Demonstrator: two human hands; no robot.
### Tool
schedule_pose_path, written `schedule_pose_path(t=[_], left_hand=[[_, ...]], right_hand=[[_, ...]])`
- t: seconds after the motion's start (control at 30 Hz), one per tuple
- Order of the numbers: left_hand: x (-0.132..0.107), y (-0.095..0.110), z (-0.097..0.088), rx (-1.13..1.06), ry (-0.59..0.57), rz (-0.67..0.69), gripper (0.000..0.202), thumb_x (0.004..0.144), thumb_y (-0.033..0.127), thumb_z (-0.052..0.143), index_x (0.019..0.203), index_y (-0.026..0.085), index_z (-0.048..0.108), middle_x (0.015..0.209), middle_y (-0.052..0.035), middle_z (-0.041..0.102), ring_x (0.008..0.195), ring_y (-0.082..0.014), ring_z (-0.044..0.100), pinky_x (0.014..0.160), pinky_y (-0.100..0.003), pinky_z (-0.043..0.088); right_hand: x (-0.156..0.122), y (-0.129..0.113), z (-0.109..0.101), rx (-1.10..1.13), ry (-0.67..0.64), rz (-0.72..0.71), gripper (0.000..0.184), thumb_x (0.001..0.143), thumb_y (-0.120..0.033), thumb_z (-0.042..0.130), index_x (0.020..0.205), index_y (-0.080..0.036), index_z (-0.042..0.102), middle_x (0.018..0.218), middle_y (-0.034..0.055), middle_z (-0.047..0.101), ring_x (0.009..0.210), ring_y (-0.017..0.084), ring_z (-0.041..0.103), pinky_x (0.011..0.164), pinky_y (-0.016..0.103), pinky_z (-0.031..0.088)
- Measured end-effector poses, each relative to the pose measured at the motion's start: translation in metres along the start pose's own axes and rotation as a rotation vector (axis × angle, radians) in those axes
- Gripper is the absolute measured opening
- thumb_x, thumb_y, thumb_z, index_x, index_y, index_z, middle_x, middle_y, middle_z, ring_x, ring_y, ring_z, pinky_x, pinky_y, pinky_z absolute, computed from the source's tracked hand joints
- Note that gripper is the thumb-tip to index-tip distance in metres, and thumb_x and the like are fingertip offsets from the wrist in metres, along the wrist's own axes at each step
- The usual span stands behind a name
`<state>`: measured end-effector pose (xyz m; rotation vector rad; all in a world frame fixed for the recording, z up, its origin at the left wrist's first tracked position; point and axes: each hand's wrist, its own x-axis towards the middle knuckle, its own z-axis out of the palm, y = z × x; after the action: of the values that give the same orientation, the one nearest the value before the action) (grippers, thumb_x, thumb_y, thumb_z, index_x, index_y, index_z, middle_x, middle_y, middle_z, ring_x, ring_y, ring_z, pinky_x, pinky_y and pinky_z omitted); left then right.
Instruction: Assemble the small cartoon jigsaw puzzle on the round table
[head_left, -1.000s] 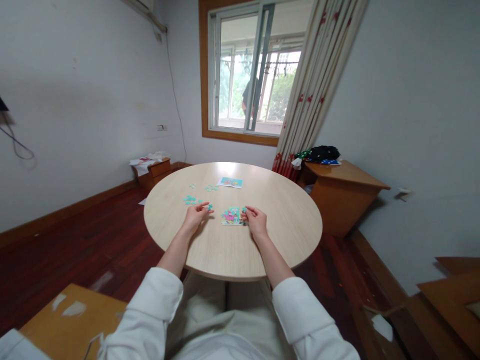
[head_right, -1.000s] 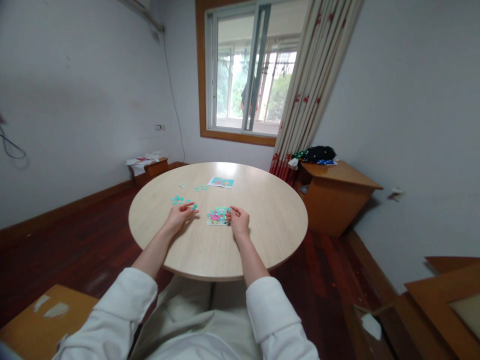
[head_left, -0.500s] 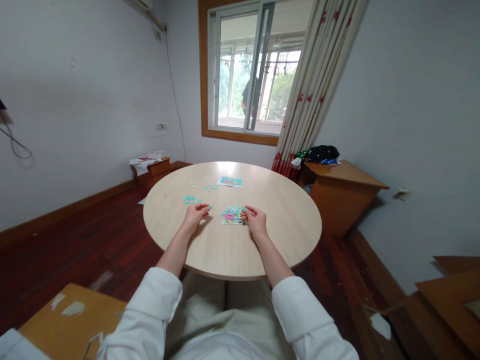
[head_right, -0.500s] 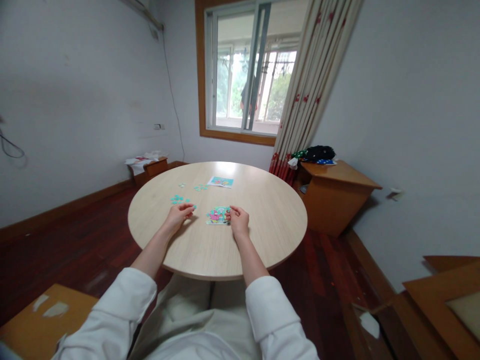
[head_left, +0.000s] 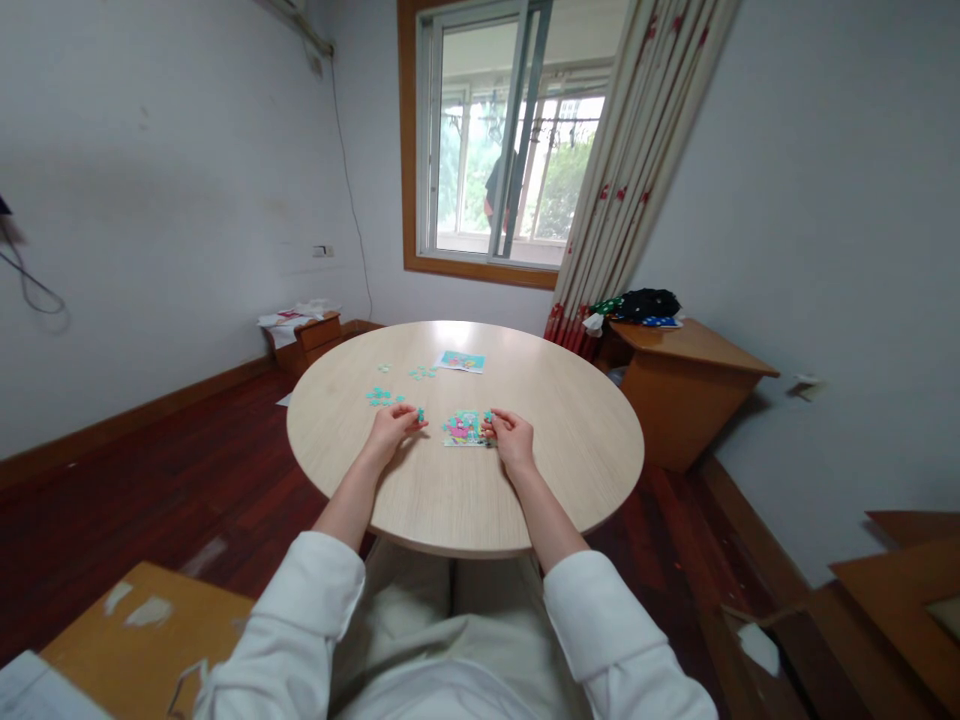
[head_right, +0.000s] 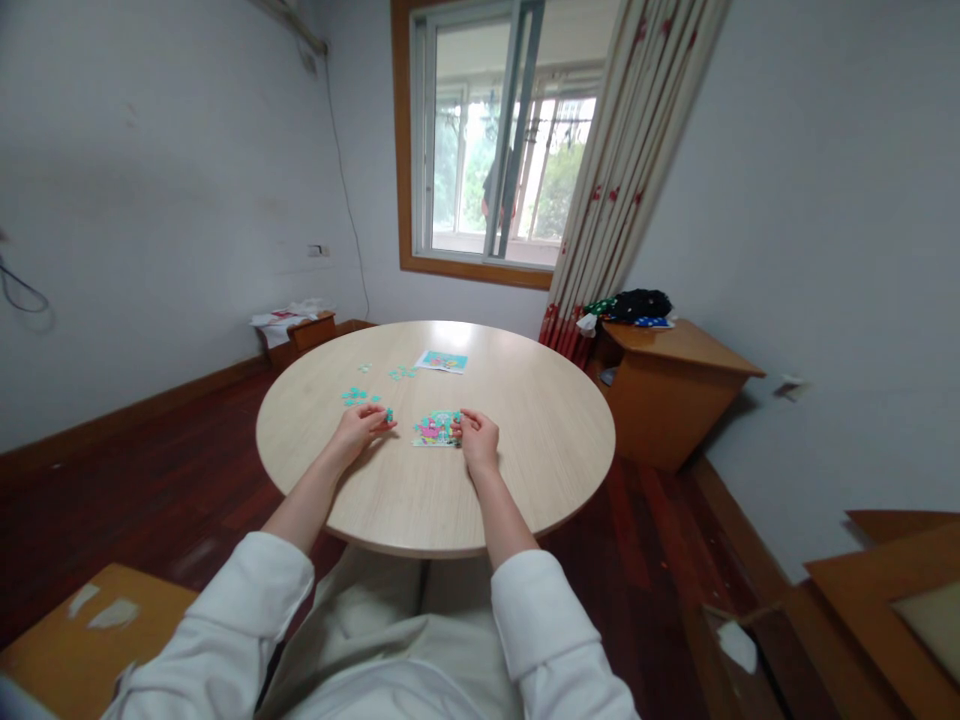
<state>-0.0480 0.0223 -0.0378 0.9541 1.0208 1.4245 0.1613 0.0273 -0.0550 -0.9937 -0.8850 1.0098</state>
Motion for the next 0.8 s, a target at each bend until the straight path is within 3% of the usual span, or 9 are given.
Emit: schedule_pose_path(t=[0.33,0.57,0.8], left_hand=[[0.004,-0.004,-0.002,0.084,-0.011,-0.025,0.019,0.057,0.023,0.068,0.065,0.013,0.054,0.060,-0.0024,0.061,0.060,-0.0128,0.062,0.066,-0.028,0.050],[0.004,-0.004,0.002,0.180,-0.003,0.059,0.022,0.051,0.026,0.070,0.061,0.012,0.057,0.053,0.0026,0.053,0.048,-0.0054,0.048,0.050,-0.019,0.038],[-0.001,-0.007,0.018,0.353,0.007,0.121,0.018,0.053,0.026,0.068,0.058,0.013,0.056,0.050,0.0025,0.053,0.043,-0.0066,0.045,0.045,-0.020,0.034]], right_hand=[[0.000,-0.001,-0.001,-0.007,-0.003,0.002,0.019,0.062,-0.022,0.067,0.078,-0.012,0.061,0.055,0.0007,0.065,0.047,0.012,0.060,0.046,0.022,0.050],[-0.002,-0.004,-0.001,-0.011,-0.009,0.007,0.018,0.063,-0.020,0.067,0.078,-0.012,0.061,0.056,0.0004,0.065,0.047,0.011,0.059,0.045,0.021,0.050],[-0.003,-0.007,0.000,-0.015,0.000,0.014,0.013,0.064,-0.018,0.064,0.076,-0.013,0.061,0.054,-0.0006,0.064,0.046,0.010,0.058,0.044,0.020,0.048]])
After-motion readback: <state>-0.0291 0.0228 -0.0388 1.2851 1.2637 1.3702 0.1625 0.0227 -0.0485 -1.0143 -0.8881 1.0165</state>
